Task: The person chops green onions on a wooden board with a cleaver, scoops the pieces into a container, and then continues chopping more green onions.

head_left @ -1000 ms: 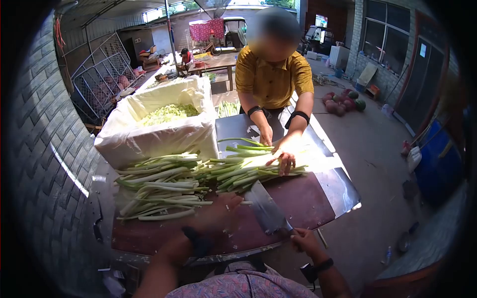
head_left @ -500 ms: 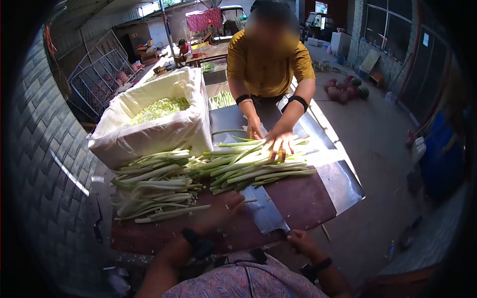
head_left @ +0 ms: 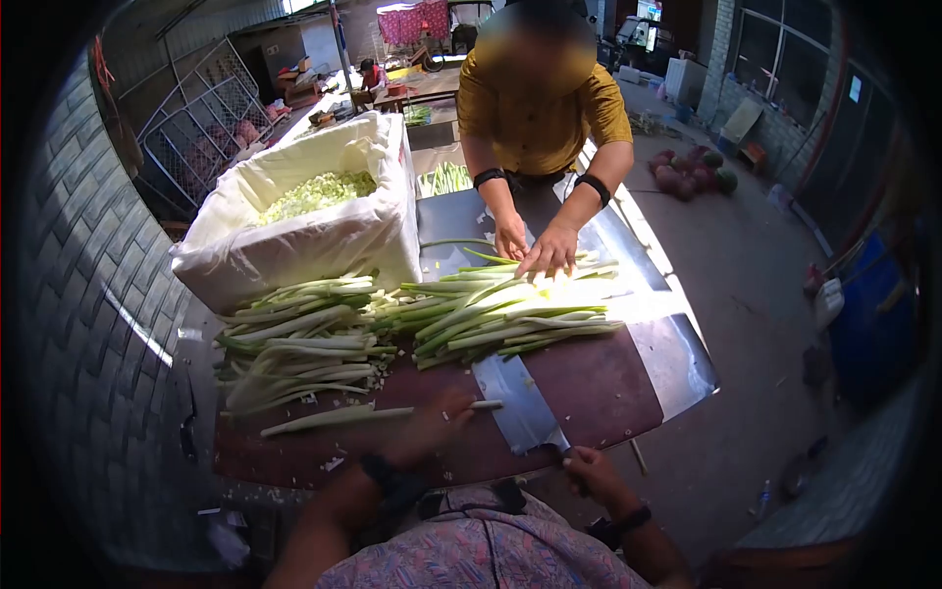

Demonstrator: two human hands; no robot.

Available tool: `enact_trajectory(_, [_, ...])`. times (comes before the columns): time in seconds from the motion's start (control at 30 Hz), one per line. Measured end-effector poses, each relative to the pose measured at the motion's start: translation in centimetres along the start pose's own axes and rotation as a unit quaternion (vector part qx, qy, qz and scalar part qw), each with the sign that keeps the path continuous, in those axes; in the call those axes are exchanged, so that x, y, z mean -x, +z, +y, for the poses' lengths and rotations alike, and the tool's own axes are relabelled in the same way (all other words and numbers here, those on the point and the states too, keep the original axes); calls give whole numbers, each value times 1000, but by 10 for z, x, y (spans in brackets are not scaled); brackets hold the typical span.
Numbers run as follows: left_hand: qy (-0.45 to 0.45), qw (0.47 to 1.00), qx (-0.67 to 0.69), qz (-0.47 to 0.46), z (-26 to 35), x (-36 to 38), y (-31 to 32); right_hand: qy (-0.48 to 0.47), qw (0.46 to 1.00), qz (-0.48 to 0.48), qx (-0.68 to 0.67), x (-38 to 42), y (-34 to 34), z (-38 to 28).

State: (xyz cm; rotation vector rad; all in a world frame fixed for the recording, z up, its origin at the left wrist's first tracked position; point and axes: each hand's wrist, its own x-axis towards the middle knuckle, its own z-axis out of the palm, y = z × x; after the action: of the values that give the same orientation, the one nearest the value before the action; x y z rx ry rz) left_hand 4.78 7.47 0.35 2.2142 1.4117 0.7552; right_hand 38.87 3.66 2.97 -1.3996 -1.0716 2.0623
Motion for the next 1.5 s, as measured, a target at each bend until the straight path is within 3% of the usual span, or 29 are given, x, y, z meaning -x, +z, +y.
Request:
enact_trajectory(0.07, [32, 995, -34, 84, 3, 9, 1, -15, 1000, -7, -9, 2, 1, 0])
enact_trajectory(0.3, [-9, 996, -85, 35, 17, 10, -14, -11, 1000, 1, -21, 7, 4, -2])
enact_trajectory(0.37, [-66, 994, -83, 7, 22, 8, -16, -7, 999, 21, -28, 12, 5, -2])
enact_trajectory(0.67, [-46, 995, -70, 55, 17, 10, -11, -18, 995, 88, -51, 67, -30, 12])
enact_trajectory(0.77, [-43, 995, -89, 31, 22, 9, -14, -21, 992, 113, -50, 75, -26, 8])
enact_trajectory(0.9, [19, 994, -105, 34, 27, 9, -17, -15, 993, 111, -30, 79, -22, -2])
enact_trajectory(0.97, [-42, 994, -61, 81, 17, 11, -7, 9, 996, 80, -49, 78, -21, -4])
enact_trajectory(1.5, [-67, 988, -107, 86, 15, 40, -23, -27, 998, 35, 35, 67, 1, -12])
